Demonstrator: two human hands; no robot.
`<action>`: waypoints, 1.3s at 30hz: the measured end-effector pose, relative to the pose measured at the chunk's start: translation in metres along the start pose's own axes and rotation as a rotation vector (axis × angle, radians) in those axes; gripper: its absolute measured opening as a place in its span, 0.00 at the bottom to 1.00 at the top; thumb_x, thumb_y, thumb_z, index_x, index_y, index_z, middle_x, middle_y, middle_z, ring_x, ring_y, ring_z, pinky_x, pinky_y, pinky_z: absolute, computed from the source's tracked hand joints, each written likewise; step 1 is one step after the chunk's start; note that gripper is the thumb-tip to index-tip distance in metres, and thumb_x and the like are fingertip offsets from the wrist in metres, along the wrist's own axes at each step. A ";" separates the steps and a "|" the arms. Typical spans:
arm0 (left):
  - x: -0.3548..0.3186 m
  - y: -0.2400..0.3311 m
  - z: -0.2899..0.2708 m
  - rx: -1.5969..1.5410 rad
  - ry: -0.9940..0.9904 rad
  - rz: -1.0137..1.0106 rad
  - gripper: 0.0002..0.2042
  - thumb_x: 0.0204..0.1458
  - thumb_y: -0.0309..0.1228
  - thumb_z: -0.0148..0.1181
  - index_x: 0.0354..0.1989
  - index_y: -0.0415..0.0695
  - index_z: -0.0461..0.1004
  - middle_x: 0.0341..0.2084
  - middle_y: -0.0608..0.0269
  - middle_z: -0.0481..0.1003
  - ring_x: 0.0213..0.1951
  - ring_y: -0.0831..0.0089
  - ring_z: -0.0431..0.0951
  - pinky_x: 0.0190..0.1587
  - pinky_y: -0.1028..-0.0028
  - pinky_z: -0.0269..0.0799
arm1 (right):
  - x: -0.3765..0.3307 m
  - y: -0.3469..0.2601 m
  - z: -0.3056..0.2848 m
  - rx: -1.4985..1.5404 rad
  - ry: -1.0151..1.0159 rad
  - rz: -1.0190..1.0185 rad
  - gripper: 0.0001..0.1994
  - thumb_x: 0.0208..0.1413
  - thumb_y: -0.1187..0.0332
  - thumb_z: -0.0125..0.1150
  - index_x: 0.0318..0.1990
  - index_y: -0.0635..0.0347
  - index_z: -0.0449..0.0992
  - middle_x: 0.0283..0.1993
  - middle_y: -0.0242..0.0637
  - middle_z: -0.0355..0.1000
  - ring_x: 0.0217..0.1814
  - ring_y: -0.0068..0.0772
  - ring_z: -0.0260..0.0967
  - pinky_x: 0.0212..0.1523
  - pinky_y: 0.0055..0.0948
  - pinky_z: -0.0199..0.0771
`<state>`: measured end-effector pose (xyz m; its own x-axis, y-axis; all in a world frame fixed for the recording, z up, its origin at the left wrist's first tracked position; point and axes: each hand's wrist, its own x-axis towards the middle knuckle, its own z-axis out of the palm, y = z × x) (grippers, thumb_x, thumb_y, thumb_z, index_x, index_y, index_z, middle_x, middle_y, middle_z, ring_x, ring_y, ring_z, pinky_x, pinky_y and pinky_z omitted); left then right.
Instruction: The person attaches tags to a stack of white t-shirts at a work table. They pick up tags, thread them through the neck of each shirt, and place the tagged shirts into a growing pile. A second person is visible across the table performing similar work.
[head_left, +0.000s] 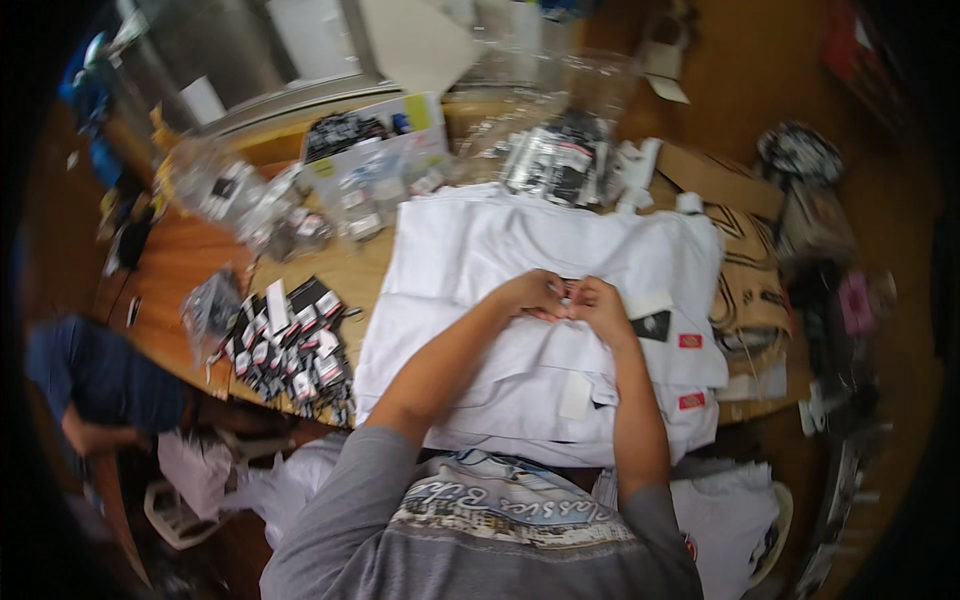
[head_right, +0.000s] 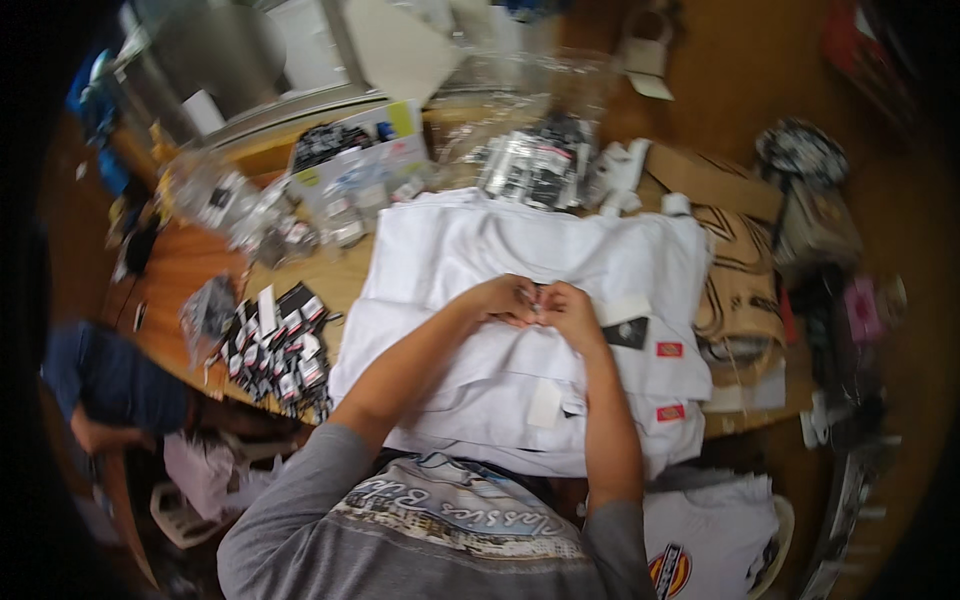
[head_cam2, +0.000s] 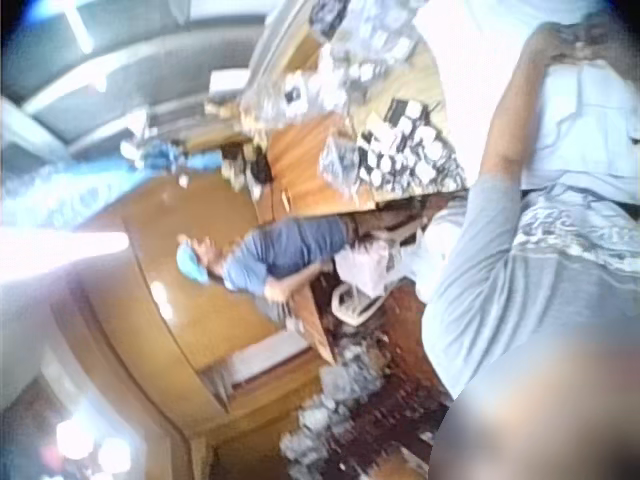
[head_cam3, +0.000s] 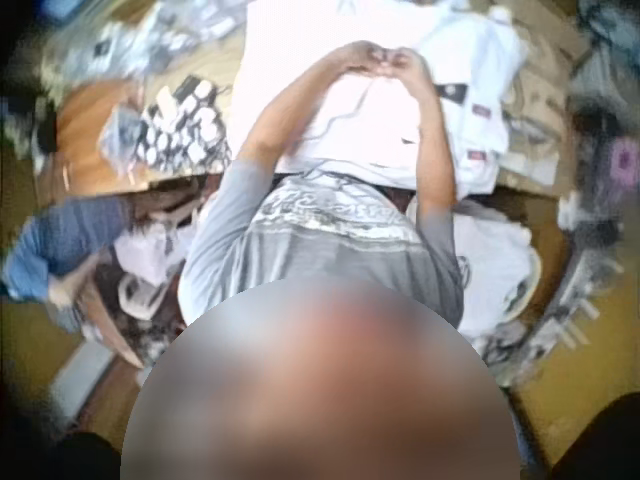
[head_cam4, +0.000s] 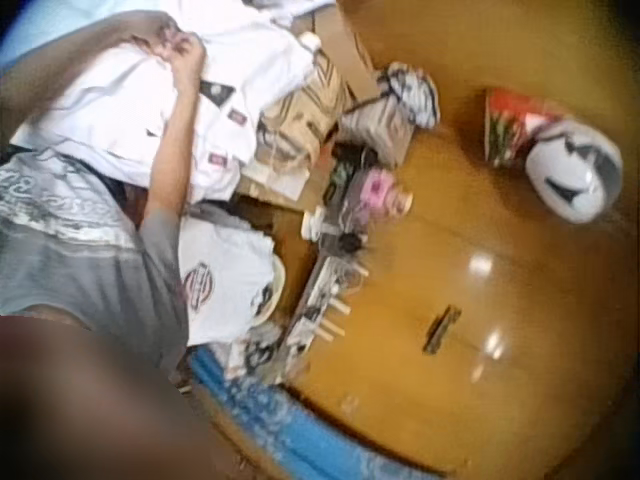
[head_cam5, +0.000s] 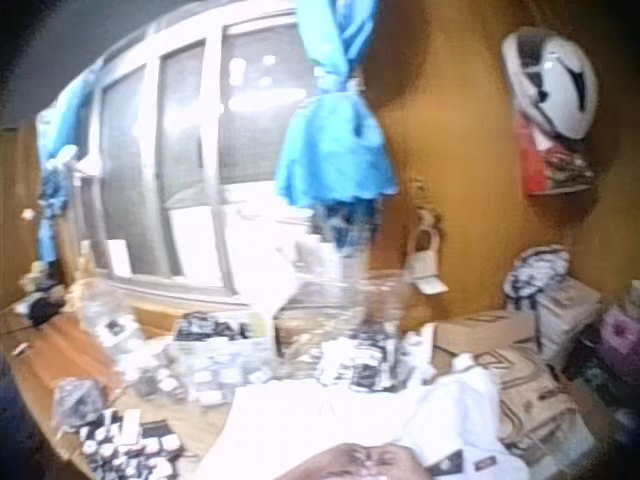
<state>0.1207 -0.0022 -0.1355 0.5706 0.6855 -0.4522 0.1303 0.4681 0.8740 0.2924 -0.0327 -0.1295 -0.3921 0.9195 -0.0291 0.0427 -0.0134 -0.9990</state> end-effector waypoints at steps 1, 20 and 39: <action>-0.002 0.003 0.001 0.010 0.003 -0.008 0.18 0.31 0.19 0.63 0.32 0.36 0.62 0.19 0.57 0.71 0.20 0.74 0.73 0.22 0.80 0.73 | -0.002 -0.002 0.001 -0.008 0.015 -0.006 0.11 0.34 0.81 0.55 0.30 0.65 0.67 0.23 0.33 0.66 0.26 0.22 0.64 0.28 0.18 0.67; -0.074 0.003 -0.171 1.387 1.100 0.216 0.18 0.36 0.24 0.52 0.41 0.49 0.67 0.39 0.59 0.65 0.43 0.58 0.64 0.41 0.58 0.62 | 0.035 -0.051 -0.153 -1.588 1.045 0.105 0.09 0.46 0.69 0.47 0.34 0.57 0.71 0.39 0.39 0.63 0.43 0.40 0.60 0.39 0.38 0.64; -0.232 0.018 -0.139 0.137 0.865 0.696 0.06 0.36 0.21 0.57 0.25 0.38 0.69 0.20 0.68 0.69 0.25 0.81 0.67 0.29 0.82 0.62 | -0.113 -0.069 -0.186 -0.133 1.176 -0.229 0.14 0.45 0.82 0.49 0.42 0.63 0.64 0.37 0.41 0.67 0.35 0.24 0.65 0.34 0.18 0.65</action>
<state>-0.1221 -0.0755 -0.0391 -0.1949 0.9562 0.2186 0.1209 -0.1977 0.9728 0.5048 -0.0630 -0.0510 0.6711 0.6919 0.2662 0.2026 0.1741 -0.9636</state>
